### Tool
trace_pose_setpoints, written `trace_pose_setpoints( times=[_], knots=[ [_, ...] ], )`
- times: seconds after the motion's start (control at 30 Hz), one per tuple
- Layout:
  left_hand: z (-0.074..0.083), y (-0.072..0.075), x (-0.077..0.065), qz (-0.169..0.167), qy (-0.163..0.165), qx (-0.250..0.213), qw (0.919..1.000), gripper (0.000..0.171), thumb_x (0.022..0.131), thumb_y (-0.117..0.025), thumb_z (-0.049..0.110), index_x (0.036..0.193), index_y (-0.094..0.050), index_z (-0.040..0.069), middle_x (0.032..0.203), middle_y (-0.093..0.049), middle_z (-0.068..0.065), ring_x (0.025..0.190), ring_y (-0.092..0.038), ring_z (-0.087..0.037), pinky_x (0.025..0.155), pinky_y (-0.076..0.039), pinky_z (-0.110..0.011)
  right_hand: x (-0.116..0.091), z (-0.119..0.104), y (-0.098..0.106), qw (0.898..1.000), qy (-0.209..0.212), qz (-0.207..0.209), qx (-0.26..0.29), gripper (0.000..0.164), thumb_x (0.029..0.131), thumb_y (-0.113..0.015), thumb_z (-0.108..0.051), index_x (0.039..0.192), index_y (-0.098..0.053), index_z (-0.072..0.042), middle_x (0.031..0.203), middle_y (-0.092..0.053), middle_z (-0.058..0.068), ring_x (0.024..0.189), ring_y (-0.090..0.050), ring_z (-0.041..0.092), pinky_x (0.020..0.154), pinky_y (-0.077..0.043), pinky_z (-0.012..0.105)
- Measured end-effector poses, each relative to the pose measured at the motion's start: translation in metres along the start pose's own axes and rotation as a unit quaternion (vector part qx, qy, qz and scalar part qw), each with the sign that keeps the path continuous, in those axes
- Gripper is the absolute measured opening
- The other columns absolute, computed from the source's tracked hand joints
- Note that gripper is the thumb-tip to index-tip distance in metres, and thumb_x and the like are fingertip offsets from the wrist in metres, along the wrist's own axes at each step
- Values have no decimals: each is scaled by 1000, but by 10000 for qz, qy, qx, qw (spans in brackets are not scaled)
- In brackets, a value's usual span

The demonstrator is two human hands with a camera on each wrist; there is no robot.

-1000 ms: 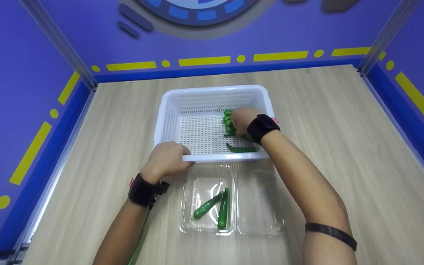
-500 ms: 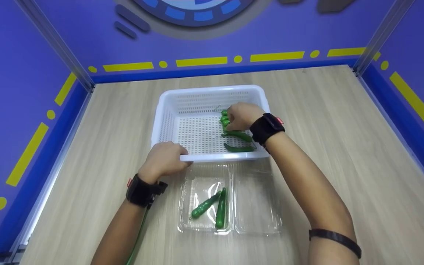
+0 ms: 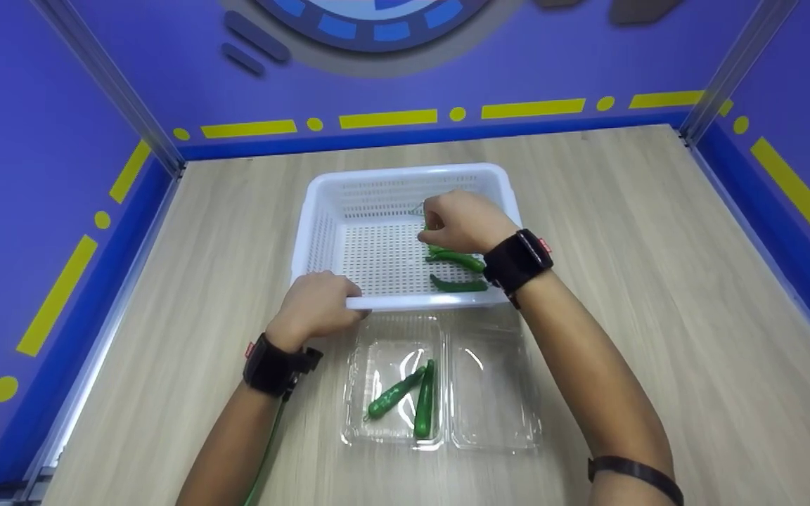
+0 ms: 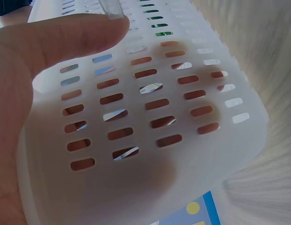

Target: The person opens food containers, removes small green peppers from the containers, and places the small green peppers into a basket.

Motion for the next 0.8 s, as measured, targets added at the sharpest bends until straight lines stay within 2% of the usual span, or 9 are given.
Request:
trace_pose_setpoints(
  times=[0.17, 0.3, 0.47, 0.63, 0.8],
  knots=[
    [2, 1, 0, 24, -17, 17, 10000, 37, 84, -67, 38, 55, -48, 22, 54, -41, 8, 55, -48, -15, 49, -36, -32, -10, -19, 8, 9982, 402, 395, 199, 17, 90, -76, -29, 86, -65, -16, 74, -64, -4, 65, -55, 12, 62, -45, 30],
    [2, 1, -1, 27, 4, -15, 10000, 33, 84, -67, 37, 57, -54, 22, 55, -44, 8, 56, -50, -16, 51, -37, -32, -19, -31, 10, 9955, 560, 587, 496, 15, 92, -75, -28, 88, -65, -18, 75, -65, -6, 64, -57, 10, 61, -48, 29],
    [2, -1, -1, -70, 22, -129, 9999, 31, 85, -68, 40, 61, -61, 20, 55, -48, 8, 56, -50, -16, 51, -37, -31, -29, -43, 8, 9927, 724, 702, 658, 12, 94, -72, -29, 91, -66, -19, 81, -68, -8, 69, -61, 7, 64, -51, 28],
    [1, -1, -1, -81, 34, -207, 9997, 33, 84, -69, 40, 59, -59, 20, 54, -48, 8, 55, -49, -15, 50, -37, -30, -39, -50, 6, 9904, 855, 781, 750, 10, 95, -72, -28, 95, -67, -19, 86, -68, -10, 76, -64, 4, 71, -55, 31],
    [0, 1, -1, -37, 41, -163, 9999, 33, 84, -69, 40, 60, -61, 20, 56, -49, 8, 57, -51, -16, 52, -37, -31, -49, -57, 6, 9878, 942, 938, 808, 11, 93, -74, -28, 94, -66, -21, 85, -67, -12, 76, -63, 1, 71, -54, 28]
  ],
)
Point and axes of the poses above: each hand's wrist, its own x-axis towards the middle knuckle, its own y-axis out of the back of the hand, z = x × y, the point moved 8 cm from there along x, towards the middle knuckle
